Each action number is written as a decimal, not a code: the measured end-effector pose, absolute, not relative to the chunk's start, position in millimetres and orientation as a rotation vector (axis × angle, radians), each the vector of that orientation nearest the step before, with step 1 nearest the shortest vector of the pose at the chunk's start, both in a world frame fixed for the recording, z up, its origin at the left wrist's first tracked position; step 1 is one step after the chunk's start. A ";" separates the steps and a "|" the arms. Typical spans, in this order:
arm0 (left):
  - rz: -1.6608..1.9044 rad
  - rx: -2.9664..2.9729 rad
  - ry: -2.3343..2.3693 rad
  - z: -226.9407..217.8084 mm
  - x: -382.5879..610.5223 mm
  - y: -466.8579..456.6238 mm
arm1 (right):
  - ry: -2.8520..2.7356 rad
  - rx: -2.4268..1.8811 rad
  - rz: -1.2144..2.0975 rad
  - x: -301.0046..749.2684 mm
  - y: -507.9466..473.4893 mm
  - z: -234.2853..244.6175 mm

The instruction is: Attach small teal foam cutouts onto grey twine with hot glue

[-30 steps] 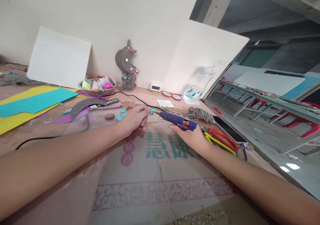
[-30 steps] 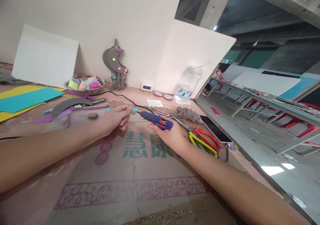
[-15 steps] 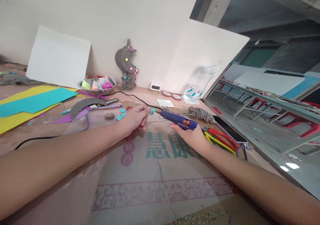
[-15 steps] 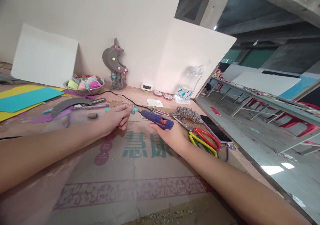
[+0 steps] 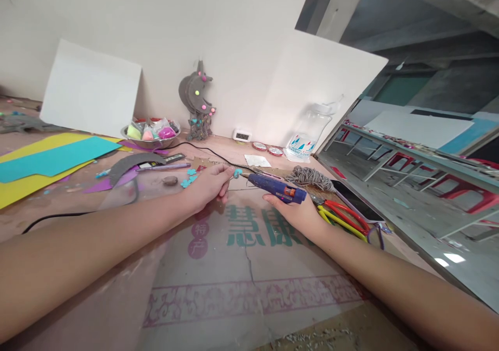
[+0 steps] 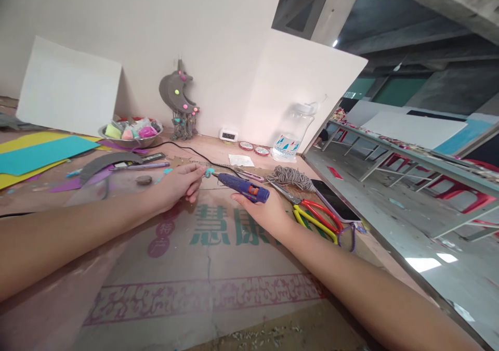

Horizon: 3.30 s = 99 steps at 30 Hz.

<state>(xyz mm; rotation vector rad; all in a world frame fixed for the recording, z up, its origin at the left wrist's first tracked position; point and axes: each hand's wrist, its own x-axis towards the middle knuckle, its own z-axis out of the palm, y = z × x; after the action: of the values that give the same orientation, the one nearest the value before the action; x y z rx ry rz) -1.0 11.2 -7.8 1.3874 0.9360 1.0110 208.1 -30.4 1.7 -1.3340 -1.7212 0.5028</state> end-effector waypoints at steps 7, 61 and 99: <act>1.000 1.385 0.953 -7.0 -1.8 11.5 | -1.760 -1.309 0.432 211.9 -27.6 -1.2; 1.048 1.604 1.000 -11.6 -2.2 13.1 | -1.675 -1.181 0.132 220.4 17.2 21.9; 0.908 1.806 0.953 -7.9 -0.1 3.6 | -1.749 -1.032 0.896 186.3 -10.8 5.9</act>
<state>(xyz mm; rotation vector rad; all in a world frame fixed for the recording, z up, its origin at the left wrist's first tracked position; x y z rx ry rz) -0.1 3.6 -7.9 1.8062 0.9532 0.9082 186.3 -10.8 5.9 -1.0324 -1.7491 0.8965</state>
